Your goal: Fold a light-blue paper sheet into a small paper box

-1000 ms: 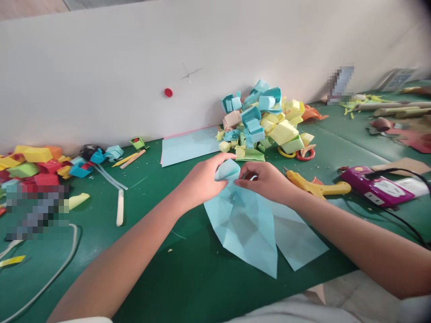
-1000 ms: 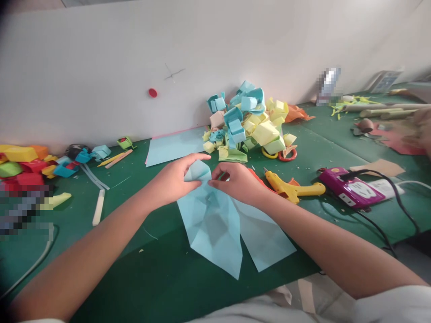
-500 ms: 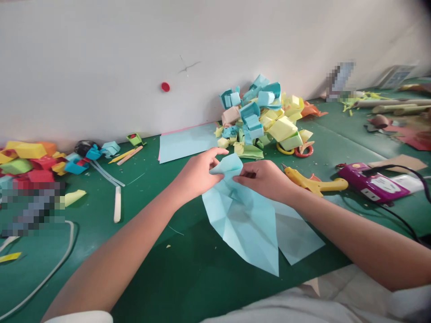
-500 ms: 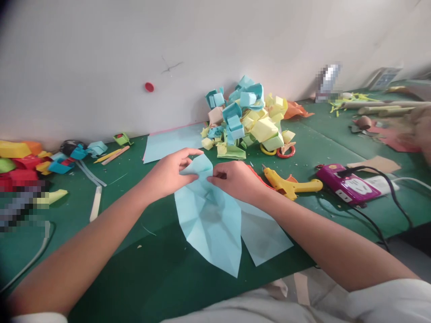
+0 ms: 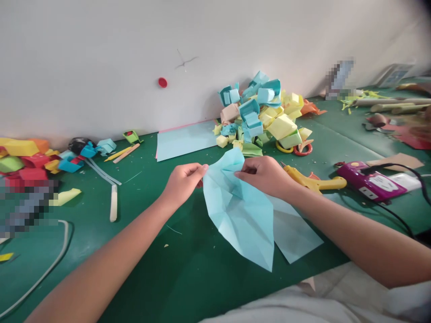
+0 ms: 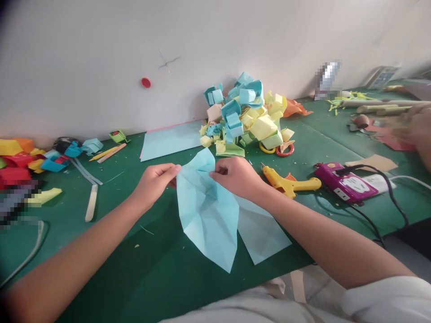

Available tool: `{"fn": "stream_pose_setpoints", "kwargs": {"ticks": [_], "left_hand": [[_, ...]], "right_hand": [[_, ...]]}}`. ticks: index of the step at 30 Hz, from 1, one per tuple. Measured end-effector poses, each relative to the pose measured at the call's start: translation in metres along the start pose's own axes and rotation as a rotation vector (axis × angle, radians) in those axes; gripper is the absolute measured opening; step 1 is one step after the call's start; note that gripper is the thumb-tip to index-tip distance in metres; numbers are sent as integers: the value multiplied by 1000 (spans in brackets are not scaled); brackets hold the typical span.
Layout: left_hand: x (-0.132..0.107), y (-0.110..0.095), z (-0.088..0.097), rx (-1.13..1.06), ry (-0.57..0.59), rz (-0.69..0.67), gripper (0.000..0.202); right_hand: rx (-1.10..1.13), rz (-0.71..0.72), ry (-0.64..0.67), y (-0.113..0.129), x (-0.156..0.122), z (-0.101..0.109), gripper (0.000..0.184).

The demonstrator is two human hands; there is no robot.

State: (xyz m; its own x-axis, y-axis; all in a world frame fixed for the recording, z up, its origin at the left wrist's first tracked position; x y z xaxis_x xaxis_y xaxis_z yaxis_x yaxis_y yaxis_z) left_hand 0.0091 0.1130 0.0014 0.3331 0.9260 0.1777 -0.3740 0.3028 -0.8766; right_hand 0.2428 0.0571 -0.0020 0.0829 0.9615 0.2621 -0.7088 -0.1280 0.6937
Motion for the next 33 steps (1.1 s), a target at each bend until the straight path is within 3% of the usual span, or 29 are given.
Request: {"fn": "stream_pose_setpoints", "kwargs": {"ticks": [4,9,13,20,23,27,30,33], "left_hand": [[-8,-8,-7,137,-45,-86,45],[-17,-22,-10,288,-96,-10,44],[-16,-26,-9,429,-96,-73,39],[-9,-14,-12,35,2,51,50],[-15,-23,-10,138,19,-104,44],[-24,-32,-9,293,28,-406,18],[-28,-32,-10,484,-9,-666,22],[-29,-30,-12,671,-22,-761,29]], "right_hand": [[-28,7,17,-1,-2,-3,25],[-49,58,41,0,-5,-8,25],[-38,89,45,5,-8,-9,27],[-9,86,70,7,-10,-7,23],[-21,55,21,3,-7,-4,25],[44,29,10,0,-3,-1,21],[36,34,22,1,-3,-1,23],[35,71,43,2,-5,-3,24]]}}
Point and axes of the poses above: each hand's wrist, its own x-axis towards the middle knuckle, its own z-axis out of the back of the hand, y = z × x, the point moved 2 cm from there along x, towards the middle knuckle, and after that the axes turned 7 degrees about -y, right-handed, at the moved point
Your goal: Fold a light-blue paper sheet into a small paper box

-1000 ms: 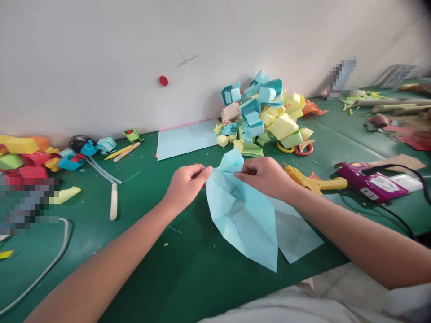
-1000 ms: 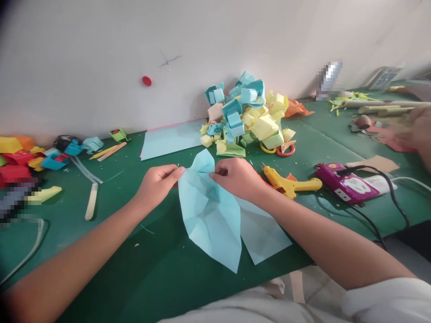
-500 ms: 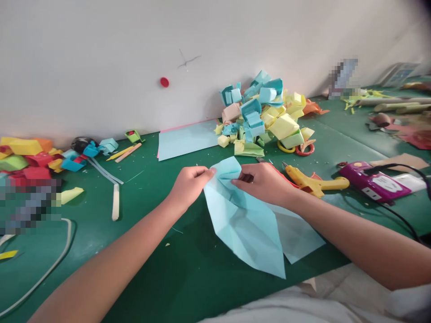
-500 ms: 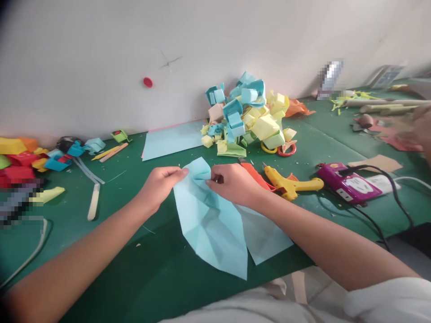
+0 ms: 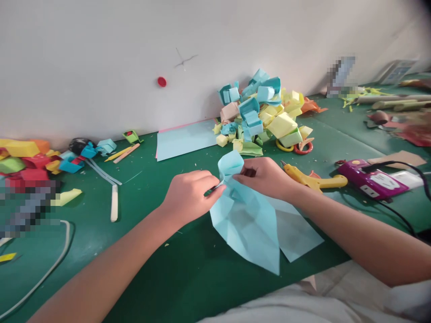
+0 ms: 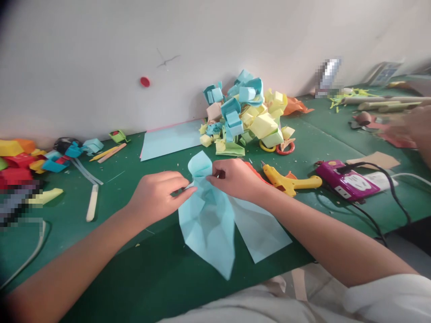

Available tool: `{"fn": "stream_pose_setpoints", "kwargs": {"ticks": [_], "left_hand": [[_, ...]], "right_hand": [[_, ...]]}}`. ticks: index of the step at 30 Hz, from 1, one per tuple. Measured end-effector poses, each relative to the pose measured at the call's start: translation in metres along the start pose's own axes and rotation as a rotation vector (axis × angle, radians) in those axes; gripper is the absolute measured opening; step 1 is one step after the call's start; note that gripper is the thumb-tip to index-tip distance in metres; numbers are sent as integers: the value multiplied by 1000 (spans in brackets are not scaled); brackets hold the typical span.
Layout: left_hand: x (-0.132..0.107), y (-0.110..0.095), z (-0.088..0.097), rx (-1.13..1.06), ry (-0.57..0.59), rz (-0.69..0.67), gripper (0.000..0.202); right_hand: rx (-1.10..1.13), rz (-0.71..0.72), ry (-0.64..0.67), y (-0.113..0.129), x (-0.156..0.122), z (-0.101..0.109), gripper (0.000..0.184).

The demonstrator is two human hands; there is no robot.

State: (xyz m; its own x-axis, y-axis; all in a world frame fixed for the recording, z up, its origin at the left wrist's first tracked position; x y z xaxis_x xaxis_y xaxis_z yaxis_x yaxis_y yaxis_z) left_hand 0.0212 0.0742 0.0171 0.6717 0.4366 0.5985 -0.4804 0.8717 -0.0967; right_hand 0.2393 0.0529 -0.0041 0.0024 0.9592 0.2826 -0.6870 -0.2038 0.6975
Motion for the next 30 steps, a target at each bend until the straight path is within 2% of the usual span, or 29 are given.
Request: {"fn": "stream_pose_setpoints", "kwargs": {"ticks": [3,7,11,14,18,23,25,28,30], "left_hand": [[1,-3,0,37,62,-1,28],[1,-7,3,-88,134,39,20],[1,-5,2,-142,119,21,19],[1,-1,-1,-94,128,30,19],[0,-1,-7,-45,134,120,14],[-2,-3,-11,-18,117,218,8],[-3,-3,-12,-1,82,152,11],[-4,-2,-13,8,52,-35,23],[-4,0,-13,10,48,-109,27]], "right_hand": [[-18,48,7,1,-1,-2,27],[-55,74,-8,1,-1,-3,24],[-24,82,19,2,-1,-2,23],[14,155,87,8,-3,-2,18],[16,233,148,13,-6,-2,17],[15,227,171,12,-6,-3,9],[16,214,183,11,-5,-3,9],[13,202,197,7,-3,-5,9],[5,207,199,5,-3,-5,7]]}}
Point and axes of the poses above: each hand's wrist, its own x-axis towards the middle knuckle, its own z-axis out of the back of the hand, y = z × x, the point moved 2 cm from there along x, towards the middle knuckle, and after that the axes turned 7 degrees about -y, right-handed, at the moved point
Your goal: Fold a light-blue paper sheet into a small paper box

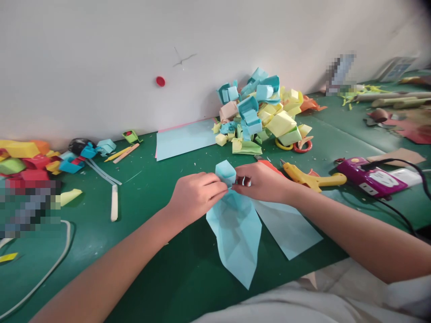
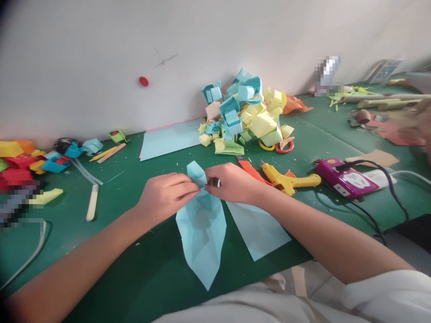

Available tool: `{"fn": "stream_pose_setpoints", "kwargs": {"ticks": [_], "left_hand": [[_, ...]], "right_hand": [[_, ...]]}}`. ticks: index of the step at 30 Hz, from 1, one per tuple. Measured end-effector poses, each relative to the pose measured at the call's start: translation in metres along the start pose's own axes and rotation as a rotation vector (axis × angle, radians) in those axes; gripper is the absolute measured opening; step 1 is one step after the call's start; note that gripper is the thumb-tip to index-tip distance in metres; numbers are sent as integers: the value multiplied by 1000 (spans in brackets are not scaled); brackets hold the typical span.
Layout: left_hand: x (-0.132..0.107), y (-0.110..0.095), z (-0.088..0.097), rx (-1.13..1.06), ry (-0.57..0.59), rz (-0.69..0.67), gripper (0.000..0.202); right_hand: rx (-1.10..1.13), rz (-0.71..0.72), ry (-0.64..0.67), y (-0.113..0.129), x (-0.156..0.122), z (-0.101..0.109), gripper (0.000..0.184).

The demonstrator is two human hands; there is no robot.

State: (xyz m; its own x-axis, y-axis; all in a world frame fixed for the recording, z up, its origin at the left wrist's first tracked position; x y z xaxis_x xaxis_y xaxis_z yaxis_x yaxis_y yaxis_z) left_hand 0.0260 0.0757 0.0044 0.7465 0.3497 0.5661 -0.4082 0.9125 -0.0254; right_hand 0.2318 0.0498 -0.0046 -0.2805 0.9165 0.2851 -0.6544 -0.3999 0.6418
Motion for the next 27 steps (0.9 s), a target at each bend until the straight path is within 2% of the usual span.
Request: {"fn": "stream_pose_setpoints", "kwargs": {"ticks": [3,7,13,16,19,22,25,27], "left_hand": [[0,3,0,8,-7,-46,25],[-1,4,-1,25,-28,-72,23],[-2,4,-4,-41,-36,5,21],[-2,3,-5,-97,-46,97,15],[-2,2,-6,-134,-84,244,5],[-2,4,-7,-171,-89,436,24],[-3,8,-9,-321,7,579,31],[-3,9,-11,-413,95,603,18]], "right_hand": [[-1,21,17,-1,-1,1,4],[31,41,62,1,-2,3,9],[18,-12,40,3,-2,1,14],[7,-55,5,3,-2,-2,14],[-6,-69,-10,4,-1,-3,11],[-29,-80,-17,5,-1,-2,12],[-39,-93,-31,4,-1,-2,13],[-36,-110,-40,3,-2,-2,12]]}}
Point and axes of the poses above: each hand's wrist, its own x-axis towards the middle knuckle, its own z-axis out of the back of the hand, y = z × x, the point moved 2 cm from there along x, towards the middle knuckle, and after that the axes turned 7 degrees about -y, right-handed, at the moved point
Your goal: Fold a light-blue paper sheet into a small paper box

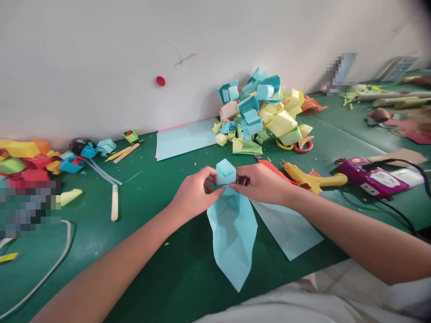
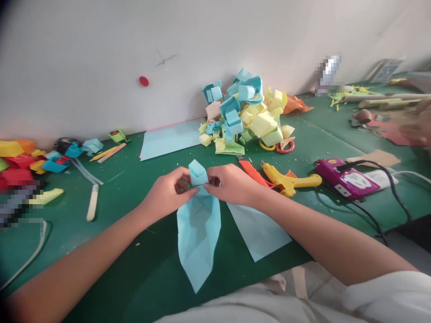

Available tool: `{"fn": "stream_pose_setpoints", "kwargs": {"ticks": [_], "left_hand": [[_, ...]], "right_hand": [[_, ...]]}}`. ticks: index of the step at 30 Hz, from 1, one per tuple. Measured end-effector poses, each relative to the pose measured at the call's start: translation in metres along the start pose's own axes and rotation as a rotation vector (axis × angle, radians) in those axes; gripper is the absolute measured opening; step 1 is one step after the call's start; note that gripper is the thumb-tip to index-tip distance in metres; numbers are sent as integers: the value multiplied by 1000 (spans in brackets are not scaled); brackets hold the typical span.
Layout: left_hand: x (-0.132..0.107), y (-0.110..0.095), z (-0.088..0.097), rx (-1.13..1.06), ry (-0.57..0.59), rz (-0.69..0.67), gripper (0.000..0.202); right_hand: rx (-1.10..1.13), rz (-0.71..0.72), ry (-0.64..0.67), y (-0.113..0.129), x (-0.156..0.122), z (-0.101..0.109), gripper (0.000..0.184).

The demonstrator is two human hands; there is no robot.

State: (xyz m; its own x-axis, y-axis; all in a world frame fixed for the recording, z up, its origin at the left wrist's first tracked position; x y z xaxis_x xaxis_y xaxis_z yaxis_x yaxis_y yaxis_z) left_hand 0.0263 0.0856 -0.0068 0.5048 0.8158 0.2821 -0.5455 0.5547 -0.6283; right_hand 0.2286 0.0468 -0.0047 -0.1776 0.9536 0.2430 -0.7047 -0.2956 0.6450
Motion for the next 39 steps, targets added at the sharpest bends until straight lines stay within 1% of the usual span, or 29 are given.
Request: {"fn": "stream_pose_setpoints", "kwargs": {"ticks": [1,2,8,12,14,17,22,25,27,28,30,33,39], "left_hand": [[0,1,0,-15,32,10,11],[1,1,0,-24,49,22,9],[2,-1,2,-85,57,109,10],[3,-3,4,-110,88,185,12],[4,-4,6,-91,82,199,14],[4,-6,8,-58,90,209,19],[5,-6,9,-48,109,218,23],[5,-3,7,-108,95,189,17],[4,-1,5,-193,91,173,8],[4,0,4,-228,93,162,7],[5,2,3,-261,100,131,8],[7,6,3,-300,134,62,10],[12,15,11,-378,248,-189,27]], "right_hand": [[4,-8,-4,0,0,0,12],[9,-13,-3,0,0,-1,12],[26,10,30,2,-1,-5,8],[9,-52,17,2,-1,-3,20],[2,-79,29,1,-1,-2,24],[13,-77,52,0,-1,-2,22],[-11,-86,44,1,-1,-2,25],[3,-102,27,2,-1,-1,26],[50,-120,0,2,-1,0,20],[78,-123,-11,2,-1,1,17],[125,-108,-17,2,-2,1,15],[124,-66,-1,4,-2,0,14],[83,-45,19,5,-3,0,13]]}}
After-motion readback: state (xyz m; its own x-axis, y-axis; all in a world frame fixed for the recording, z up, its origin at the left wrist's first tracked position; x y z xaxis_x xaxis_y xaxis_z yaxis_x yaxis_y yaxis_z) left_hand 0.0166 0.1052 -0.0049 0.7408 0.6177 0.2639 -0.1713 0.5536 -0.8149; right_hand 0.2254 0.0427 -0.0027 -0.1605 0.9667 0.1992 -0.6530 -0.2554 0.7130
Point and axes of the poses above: each hand's wrist, its own x-axis towards the middle knuckle, its own z-axis out of the back of the hand, y = z × x, the point moved 2 cm from there along x, towards the middle knuckle, and after that the axes turned 7 degrees about -y, right-handed, at the moved point
